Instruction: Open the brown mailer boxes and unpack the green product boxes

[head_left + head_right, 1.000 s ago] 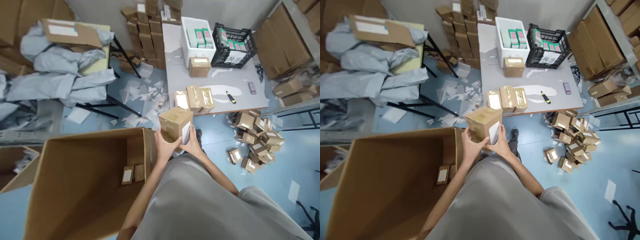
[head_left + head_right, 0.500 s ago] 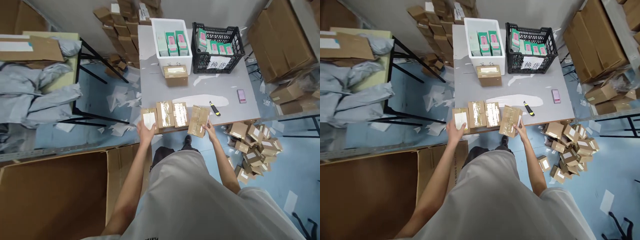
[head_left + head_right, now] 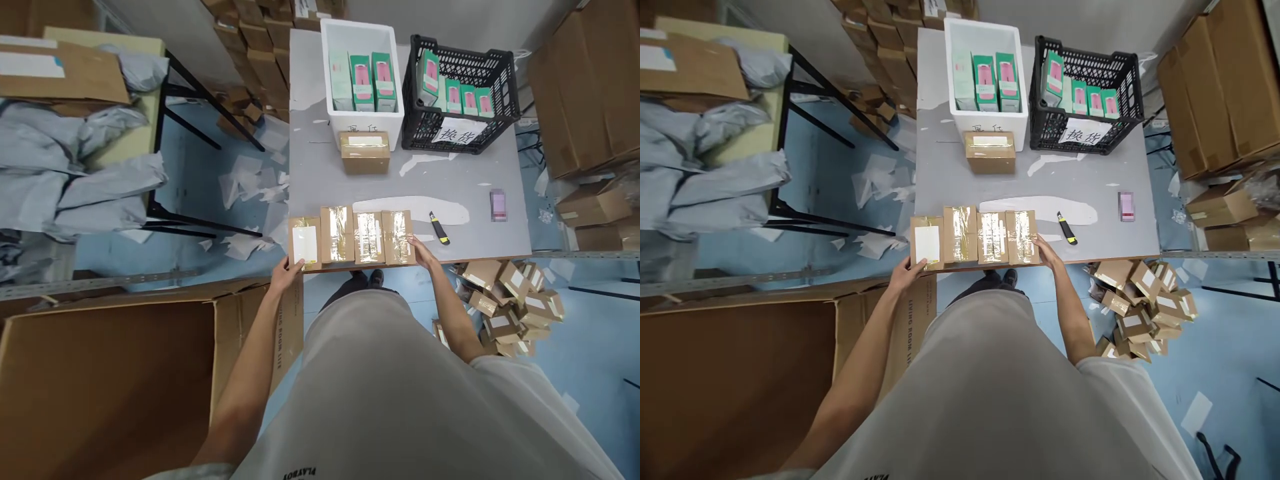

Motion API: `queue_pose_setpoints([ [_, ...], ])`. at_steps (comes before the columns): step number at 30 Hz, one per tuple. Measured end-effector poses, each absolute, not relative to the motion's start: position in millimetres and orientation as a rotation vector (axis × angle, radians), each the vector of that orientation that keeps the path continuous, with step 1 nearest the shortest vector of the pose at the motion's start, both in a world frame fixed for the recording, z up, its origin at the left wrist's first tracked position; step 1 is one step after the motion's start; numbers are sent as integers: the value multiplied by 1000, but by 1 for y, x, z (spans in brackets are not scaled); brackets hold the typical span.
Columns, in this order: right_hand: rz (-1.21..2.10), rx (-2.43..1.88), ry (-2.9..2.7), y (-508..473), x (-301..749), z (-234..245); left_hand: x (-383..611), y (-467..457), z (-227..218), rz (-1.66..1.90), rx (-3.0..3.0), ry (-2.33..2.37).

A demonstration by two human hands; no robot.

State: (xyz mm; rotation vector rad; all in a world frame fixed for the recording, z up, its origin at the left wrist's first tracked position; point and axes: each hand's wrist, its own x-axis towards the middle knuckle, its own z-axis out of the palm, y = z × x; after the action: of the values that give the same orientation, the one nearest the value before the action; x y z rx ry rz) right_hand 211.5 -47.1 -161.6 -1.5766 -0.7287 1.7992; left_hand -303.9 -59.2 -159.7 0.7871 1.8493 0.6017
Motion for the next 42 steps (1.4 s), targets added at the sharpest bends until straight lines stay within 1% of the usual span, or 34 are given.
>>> queue_pose_setpoints([
  [5,1671,-1801,-737,-54,219,-153,-313,-60,-170,612,712,1801],
  [10,1326,-1940,-695,-67,192,-152,-317,-59,-177,654,756,1718],
  [13,1214,-1975,-661,-72,173,-156,-316,-57,-179,658,745,1733],
  [19,1190,-2012,-628,-54,163,-150,-309,-39,-169,646,800,1700],
  [28,1207,-1975,-817,37,188,-120,-276,57,-156,681,843,1645],
  [33,1231,-1988,-792,79,203,-118,-261,95,-158,684,840,1632],
  [38,1333,-2026,-796,103,227,-124,-272,123,-167,524,760,1643],
  [40,1269,-2063,-873,118,236,-125,-276,140,-168,478,784,1707],
  [42,1102,-2063,-1001,142,240,-127,-271,166,-168,546,896,1803],
])
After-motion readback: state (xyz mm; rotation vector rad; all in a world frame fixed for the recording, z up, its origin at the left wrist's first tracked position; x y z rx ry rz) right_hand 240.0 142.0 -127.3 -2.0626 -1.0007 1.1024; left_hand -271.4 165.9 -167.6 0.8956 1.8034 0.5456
